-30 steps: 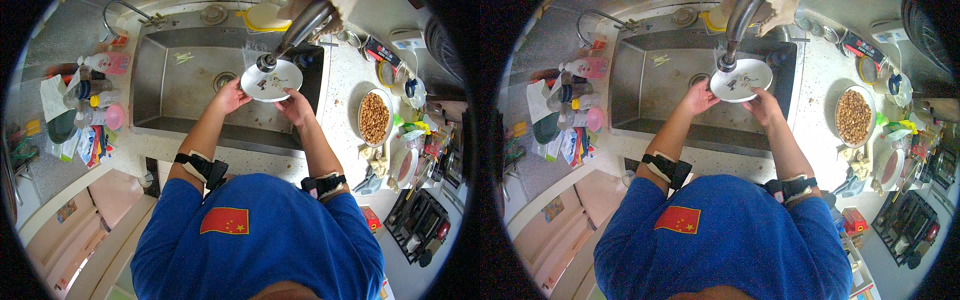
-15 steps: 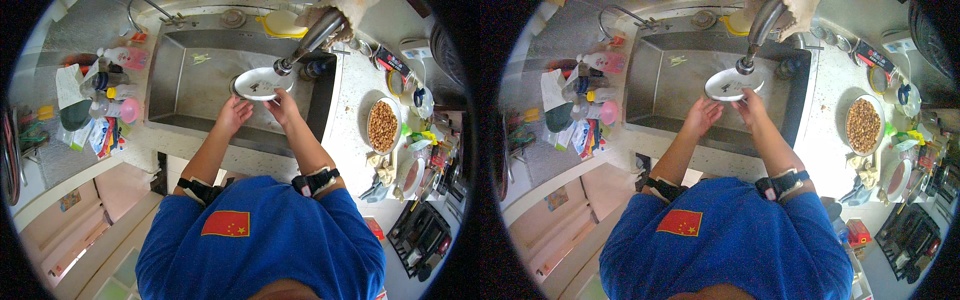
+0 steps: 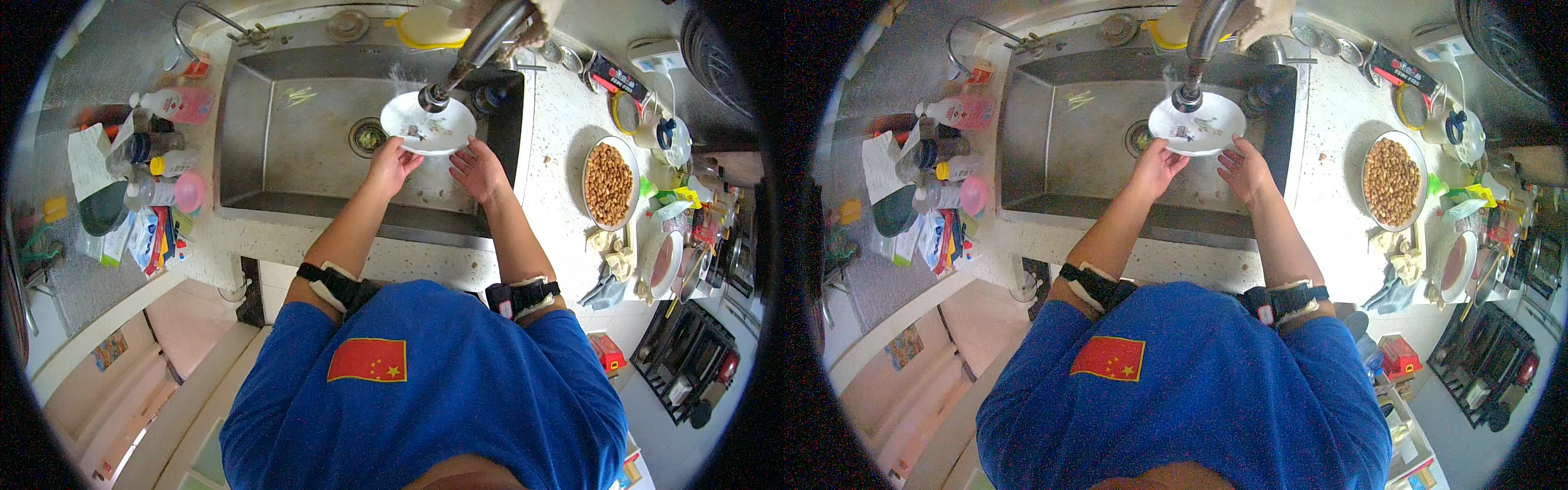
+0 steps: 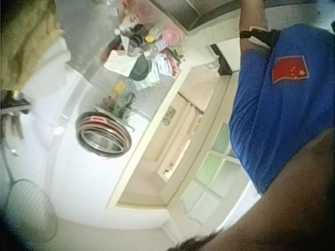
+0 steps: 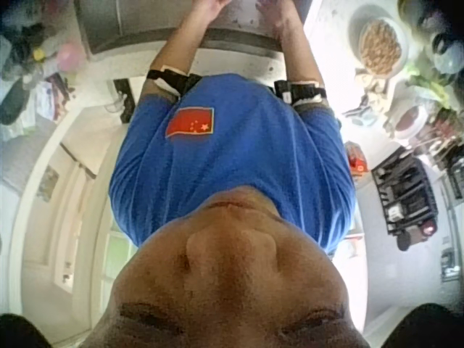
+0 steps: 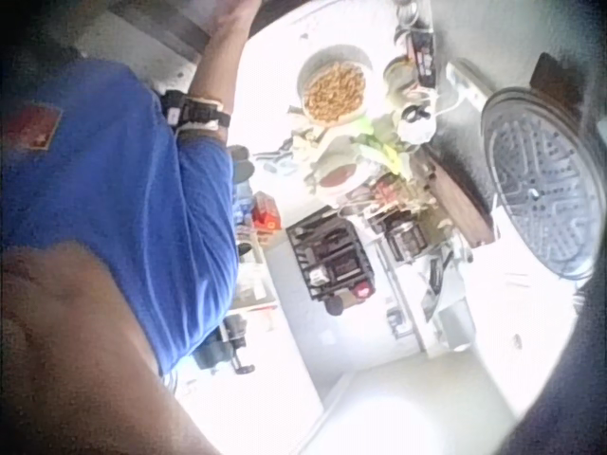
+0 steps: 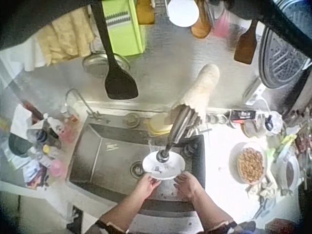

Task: The person scrapes leftover food from a plate into a bin using chopsticks, then rinses and scrubs the plate under running water with a sponge, and places the clean plate on the counter. The person also handles a ladle and a strainer on the countertop.

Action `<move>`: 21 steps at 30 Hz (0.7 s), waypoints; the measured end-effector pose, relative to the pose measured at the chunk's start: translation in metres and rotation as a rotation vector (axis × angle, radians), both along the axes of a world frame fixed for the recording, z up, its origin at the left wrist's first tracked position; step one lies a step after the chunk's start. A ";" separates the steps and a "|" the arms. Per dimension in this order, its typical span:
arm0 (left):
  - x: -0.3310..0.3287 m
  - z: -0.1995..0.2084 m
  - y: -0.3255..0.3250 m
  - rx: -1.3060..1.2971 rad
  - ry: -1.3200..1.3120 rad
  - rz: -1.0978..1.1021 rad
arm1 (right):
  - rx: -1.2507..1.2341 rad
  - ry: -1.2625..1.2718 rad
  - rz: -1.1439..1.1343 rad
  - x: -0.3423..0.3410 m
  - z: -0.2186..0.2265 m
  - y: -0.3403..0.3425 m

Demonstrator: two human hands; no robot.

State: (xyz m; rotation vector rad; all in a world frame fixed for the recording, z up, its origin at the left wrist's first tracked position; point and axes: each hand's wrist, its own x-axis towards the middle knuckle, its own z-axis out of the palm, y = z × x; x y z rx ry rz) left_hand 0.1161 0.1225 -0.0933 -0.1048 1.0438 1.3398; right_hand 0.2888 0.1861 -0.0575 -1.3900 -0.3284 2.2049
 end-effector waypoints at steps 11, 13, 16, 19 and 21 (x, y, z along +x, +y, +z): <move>-0.018 0.024 -0.020 -0.190 0.606 0.159 | 0.112 0.014 -0.019 0.051 0.030 -0.014; -0.011 0.032 -0.036 -0.206 0.556 0.065 | 0.097 -0.030 -0.033 0.056 0.027 -0.014; 0.017 0.032 -0.043 -0.181 0.327 0.023 | 0.061 -0.084 -0.016 0.060 0.018 -0.015; 0.039 0.018 -0.021 -0.223 0.132 0.055 | 0.019 -0.112 0.000 0.058 0.013 -0.018; 0.045 0.003 0.002 -0.209 0.054 0.126 | 0.011 -0.111 0.028 0.055 0.012 -0.021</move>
